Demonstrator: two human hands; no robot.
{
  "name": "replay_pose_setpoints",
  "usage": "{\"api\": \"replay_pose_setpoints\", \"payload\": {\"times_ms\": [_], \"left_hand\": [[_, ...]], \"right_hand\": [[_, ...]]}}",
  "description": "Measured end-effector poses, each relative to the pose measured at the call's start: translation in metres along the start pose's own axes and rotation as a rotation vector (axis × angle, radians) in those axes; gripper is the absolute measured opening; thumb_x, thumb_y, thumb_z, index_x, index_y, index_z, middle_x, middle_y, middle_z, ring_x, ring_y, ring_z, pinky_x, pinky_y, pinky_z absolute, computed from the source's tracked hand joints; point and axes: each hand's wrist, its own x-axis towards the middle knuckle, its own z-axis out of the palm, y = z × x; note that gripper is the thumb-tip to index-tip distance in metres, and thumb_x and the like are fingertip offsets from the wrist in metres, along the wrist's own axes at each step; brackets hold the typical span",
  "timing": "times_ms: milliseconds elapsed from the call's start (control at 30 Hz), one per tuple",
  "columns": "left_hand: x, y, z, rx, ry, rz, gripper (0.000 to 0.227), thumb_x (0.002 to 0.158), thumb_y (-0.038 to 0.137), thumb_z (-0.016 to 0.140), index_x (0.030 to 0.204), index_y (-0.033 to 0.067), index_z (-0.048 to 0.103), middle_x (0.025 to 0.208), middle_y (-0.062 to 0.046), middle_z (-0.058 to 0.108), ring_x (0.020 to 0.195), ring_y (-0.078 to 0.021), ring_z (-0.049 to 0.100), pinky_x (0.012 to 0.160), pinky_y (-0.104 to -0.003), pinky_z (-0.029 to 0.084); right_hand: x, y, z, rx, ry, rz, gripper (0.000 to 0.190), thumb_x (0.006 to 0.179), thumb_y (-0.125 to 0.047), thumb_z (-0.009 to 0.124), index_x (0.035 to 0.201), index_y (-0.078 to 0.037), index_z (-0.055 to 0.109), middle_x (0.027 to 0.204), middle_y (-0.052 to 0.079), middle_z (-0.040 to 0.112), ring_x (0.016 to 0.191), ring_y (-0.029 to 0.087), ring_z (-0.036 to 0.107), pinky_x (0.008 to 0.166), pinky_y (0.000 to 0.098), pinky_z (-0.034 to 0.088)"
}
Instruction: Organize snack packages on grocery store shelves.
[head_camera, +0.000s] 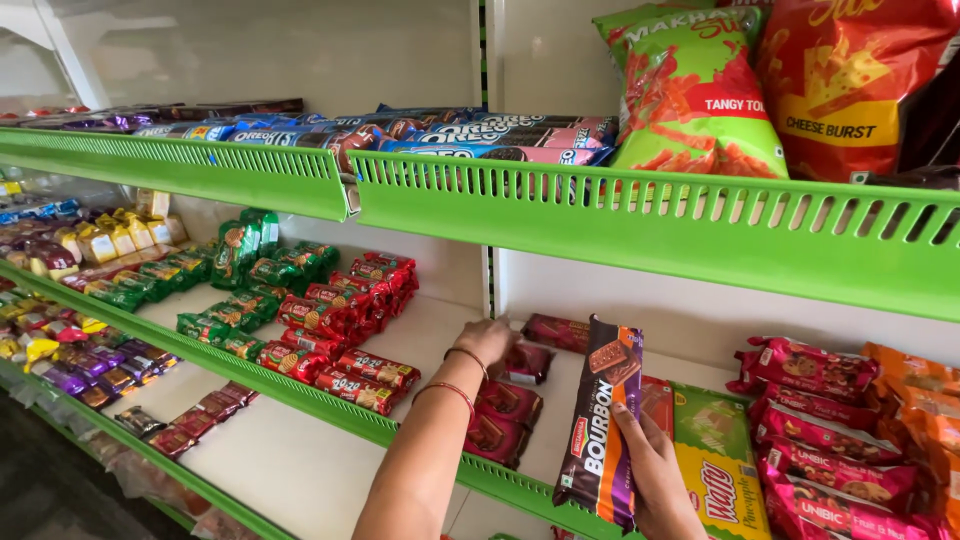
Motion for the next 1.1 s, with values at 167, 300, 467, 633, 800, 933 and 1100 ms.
{"api": "replay_pose_setpoints", "payload": {"times_ms": [167,300,467,633,800,933,1100], "left_hand": [[-0.005,0.003,-0.001,0.174,-0.109,0.135,0.044,0.094,0.036,0.062,0.131,0.0126,0.064,0.136,-0.015,0.061,0.126,-0.0324,0.060,0.103,-0.044,0.052],[-0.008,0.019,-0.024,0.240,-0.277,0.077,0.053,0.086,0.031,0.063,0.136,0.0127,0.066,0.144,-0.011,0.065,0.129,-0.0285,0.063,0.103,-0.042,0.054],[-0.019,0.064,-0.028,0.228,0.025,0.166,0.064,0.087,0.020,0.068,0.148,0.0299,0.051,0.159,-0.001,0.041,0.143,-0.0232,0.044,0.118,-0.048,0.036],[0.053,0.082,0.038,0.337,0.190,0.294,0.065,0.091,0.006,0.060,0.149,0.0318,0.048,0.159,0.001,0.041,0.148,-0.0221,0.034,0.122,-0.054,0.025],[0.065,0.094,0.047,0.292,0.050,0.305,0.062,0.092,0.019,0.059,0.151,0.0265,0.042,0.153,0.001,0.043,0.145,-0.0286,0.034,0.111,-0.051,0.037],[0.085,0.087,0.063,0.358,0.095,0.240,0.032,0.104,0.020,0.050,0.131,0.0210,0.067,0.151,-0.005,0.050,0.148,-0.0252,0.040,0.113,-0.046,0.041],[0.078,0.086,0.049,0.353,0.058,0.250,0.032,0.104,0.019,0.048,0.132,0.0188,0.065,0.154,-0.003,0.046,0.149,-0.0260,0.036,0.113,-0.050,0.041]], "right_hand": [[0.043,0.019,-0.009,-0.158,-0.037,-0.052,0.035,0.096,-0.026,0.063,0.117,0.002,0.063,0.096,0.013,0.073,0.076,0.019,0.069,0.067,0.0374,0.058],[0.096,0.031,-0.019,-0.311,-0.007,-0.102,0.037,0.097,-0.028,0.067,0.108,0.007,0.062,0.091,0.016,0.073,0.073,0.020,0.069,0.068,0.0360,0.057],[0.118,0.027,-0.024,-0.316,0.041,-0.179,0.033,0.094,-0.027,0.066,0.105,0.004,0.066,0.087,0.012,0.073,0.070,0.020,0.067,0.066,0.0378,0.055],[0.113,0.032,-0.027,-0.396,0.148,-0.252,0.033,0.095,-0.027,0.068,0.101,0.005,0.067,0.085,0.011,0.071,0.069,0.017,0.062,0.064,0.0354,0.051],[0.114,0.035,-0.033,-0.401,0.146,-0.322,0.033,0.095,-0.027,0.069,0.099,0.006,0.067,0.083,0.011,0.070,0.070,0.015,0.061,0.065,0.0327,0.051],[0.102,0.025,-0.025,-0.356,0.147,-0.290,0.032,0.094,-0.027,0.069,0.100,0.005,0.066,0.084,0.009,0.071,0.071,0.015,0.062,0.066,0.0320,0.052],[0.101,0.026,-0.025,-0.306,0.114,-0.231,0.034,0.095,-0.026,0.068,0.105,0.007,0.065,0.087,0.012,0.071,0.071,0.017,0.063,0.065,0.0334,0.053]]}}
